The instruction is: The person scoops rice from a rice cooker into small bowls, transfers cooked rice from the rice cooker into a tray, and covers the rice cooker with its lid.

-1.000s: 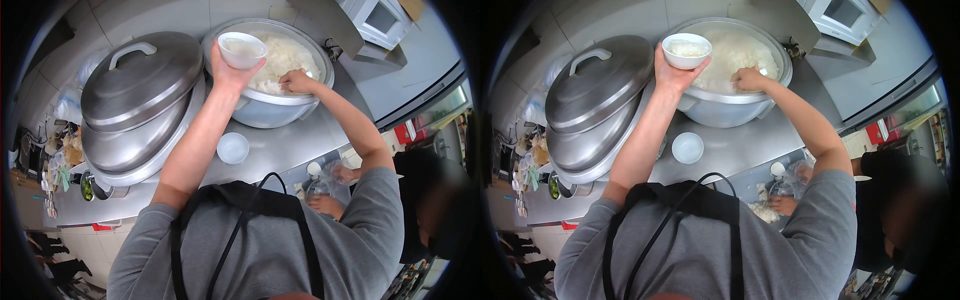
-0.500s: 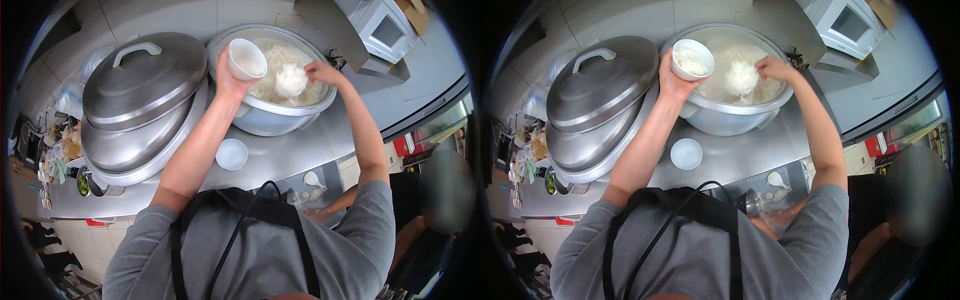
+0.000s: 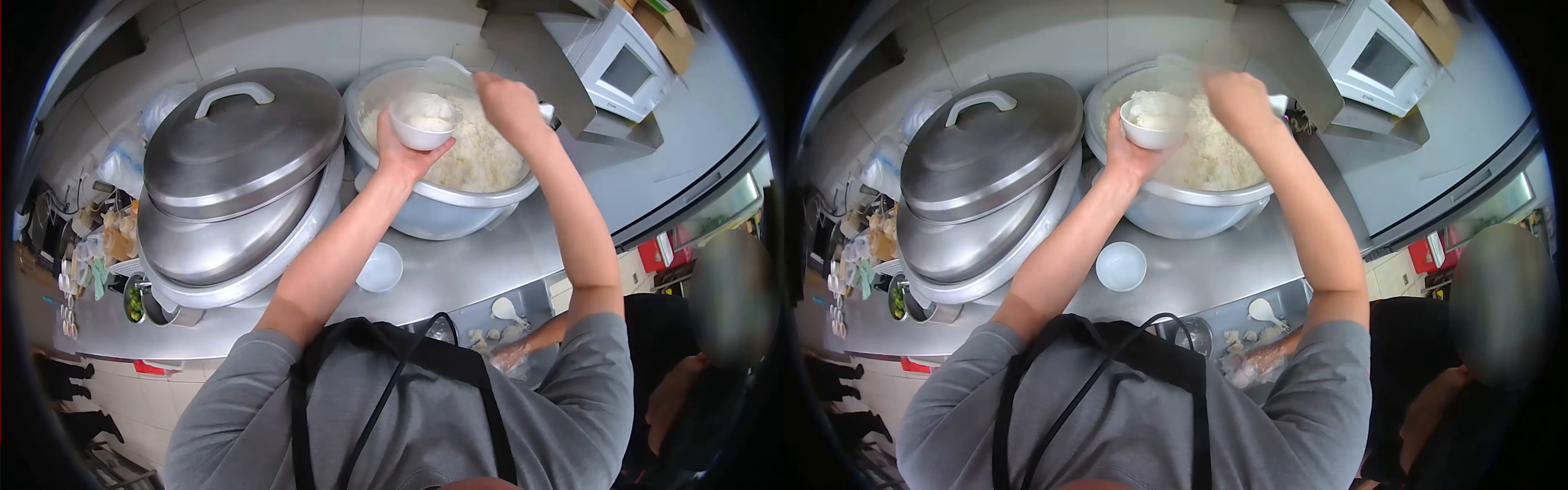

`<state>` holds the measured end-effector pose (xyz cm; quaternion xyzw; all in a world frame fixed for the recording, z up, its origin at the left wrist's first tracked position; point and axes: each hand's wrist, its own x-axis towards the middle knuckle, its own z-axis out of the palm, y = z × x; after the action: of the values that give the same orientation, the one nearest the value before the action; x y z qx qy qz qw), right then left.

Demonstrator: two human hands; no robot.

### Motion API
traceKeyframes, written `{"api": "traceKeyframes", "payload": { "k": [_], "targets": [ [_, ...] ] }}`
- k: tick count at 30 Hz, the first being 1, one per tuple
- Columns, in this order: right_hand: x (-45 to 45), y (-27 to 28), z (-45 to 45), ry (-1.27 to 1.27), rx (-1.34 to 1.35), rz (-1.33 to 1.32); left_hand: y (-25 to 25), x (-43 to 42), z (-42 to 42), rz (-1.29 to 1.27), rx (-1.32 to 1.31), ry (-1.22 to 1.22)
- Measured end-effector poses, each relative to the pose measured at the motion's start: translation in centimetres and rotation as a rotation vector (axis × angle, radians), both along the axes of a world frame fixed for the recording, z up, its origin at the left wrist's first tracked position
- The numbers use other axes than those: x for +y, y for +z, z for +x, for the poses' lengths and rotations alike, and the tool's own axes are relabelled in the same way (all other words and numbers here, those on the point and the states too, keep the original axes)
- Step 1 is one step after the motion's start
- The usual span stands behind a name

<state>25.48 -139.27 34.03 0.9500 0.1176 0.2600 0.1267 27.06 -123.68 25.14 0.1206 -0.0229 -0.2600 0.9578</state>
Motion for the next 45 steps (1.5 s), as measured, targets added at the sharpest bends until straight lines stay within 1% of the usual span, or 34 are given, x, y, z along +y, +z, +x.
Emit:
{"api": "traceKeyframes", "payload": {
  "k": [1,2,4,5,6,8,10,11,12,13,14,16,17,18,19,20,22,23,24,26,28,30,31,32,33,34,36,37,39,40,42,43,44,45],
  "targets": [
    [-0.4,0.5,-0.4,0.025,-0.035,0.087,0.1,0.2,-0.2,-0.028,0.02,0.013],
    [-0.4,0.5,-1.0,0.033,-0.036,0.081,0.3,0.5,-0.2,-0.056,0.038,0.028],
    [0.3,0.2,-3.1,0.187,-0.078,0.248,-0.1,0.8,0.4,-0.08,0.007,0.042],
    [0.1,-1.0,-2.9,0.312,-0.076,0.236,-0.5,0.9,0.7,-0.096,-0.021,0.045],
    [0.6,-1.9,-3.1,0.315,-0.075,0.236,-0.5,0.9,0.8,-0.097,-0.02,0.048],
    [1.7,-3.4,-3.6,0.374,-0.021,0.124,-0.4,0.9,1.0,-0.183,-0.036,0.012],
    [1.7,-2.6,-4.2,0.353,0.015,0.122,-0.6,1.2,1.1,-0.126,-0.028,0.0],
    [1.4,-1.2,-4.6,0.353,0.147,0.194,-0.6,1.3,1.2,-0.071,-0.023,-0.011],
    [0.9,0.2,-5.0,0.353,0.28,0.266,-0.5,1.5,1.0,-0.069,-0.024,-0.009],
    [-0.1,1.6,-4.9,0.399,0.274,0.29,-0.3,1.6,0.4,-0.008,-0.048,-0.02],
    [-0.2,3.5,-5.4,0.137,0.401,0.519,-0.1,1.7,-0.1,0.053,-0.073,-0.032],
    [-1.4,4.2,-4.1,0.091,0.264,0.539,0.8,2.1,-1.2,0.086,-0.073,-0.064],
    [-1.8,3.6,-2.6,0.086,0.267,0.542,1.0,2.2,-1.7,0.119,-0.073,-0.097],
    [-2.3,2.3,-0.6,0.066,0.321,0.494,0.9,2.1,-1.8,0.12,-0.071,-0.103],
    [-1.7,1.9,-0.1,0.047,0.373,0.447,0.8,2.1,-1.8,0.192,-0.141,-0.124],
    [-1.6,1.7,-0.2,0.047,0.371,0.45,0.8,2.1,-1.8,0.263,-0.213,-0.142],
    [0.5,2.5,-2.1,0.152,0.533,0.61,0.8,2.3,-1.7,0.266,-0.199,-0.133],
    [0.7,2.4,-2.6,0.243,0.493,0.572,0.8,2.5,-1.7,0.267,-0.181,-0.125],
    [0.6,2.1,-2.9,0.25,0.495,0.571,0.8,2.8,-1.4,0.269,-0.179,-0.118],
    [0.5,1.0,-3.5,0.472,0.329,0.352,0.7,3.1,-0.9,0.231,-0.137,-0.091],
    [0.9,1.1,-3.8,0.438,0.352,0.356,0.5,3.1,-1.1,0.214,-0.113,-0.092],
    [0.1,1.3,-3.5,0.273,0.247,0.372,0.4,2.8,-1.0,0.195,-0.098,-0.096],
    [-0.3,1.1,-3.5,0.272,0.246,0.371,0.1,2.6,-1.0,0.117,-0.105,-0.081],
    [-0.7,0.6,-3.5,0.176,0.182,0.461,0.0,2.5,-0.9,0.038,-0.112,-0.064],
    [-0.9,-0.1,-3.4,0.082,0.116,0.548,-0.1,2.5,-0.8,0.035,-0.115,-0.06],
    [-0.7,-1.6,-3.3,0.049,0.105,0.568,-0.2,2.6,-0.7,-0.02,-0.115,-0.024],
    [1.5,-4.2,-4.0,0.097,0.115,0.74,-0.2,2.6,-0.6,-0.076,-0.118,0.018],
    [3.3,-4.6,-4.8,0.102,0.116,0.738,-0.1,2.6,-0.6,-0.09,-0.101,0.032],
    [6.0,-5.0,-6.2,0.324,-0.163,0.491,-0.3,2.8,-0.4,-0.103,-0.085,0.049],
    [5.9,-4.8,-6.2,0.326,-0.161,0.493,-0.6,3.0,-0.3,-0.132,-0.074,0.026],
    [5.2,-4.3,-6.0,0.425,-0.102,0.505,-0.8,3.4,-0.4,-0.159,-0.064,0.004],
    [4.4,-4.0,-5.5,0.348,-0.013,0.641,-0.5,3.7,-0.9,-0.102,-0.075,0.031],
    [3.9,-3.6,-5.0,0.349,-0.012,0.64,-0.2,3.9,-1.3,-0.046,-0.085,0.057],
    [3.4,-3.2,-4.4,0.23,0.011,0.748,0.1,4.0,-1.6,-0.049,-0.084,0.059]
  ]
}}
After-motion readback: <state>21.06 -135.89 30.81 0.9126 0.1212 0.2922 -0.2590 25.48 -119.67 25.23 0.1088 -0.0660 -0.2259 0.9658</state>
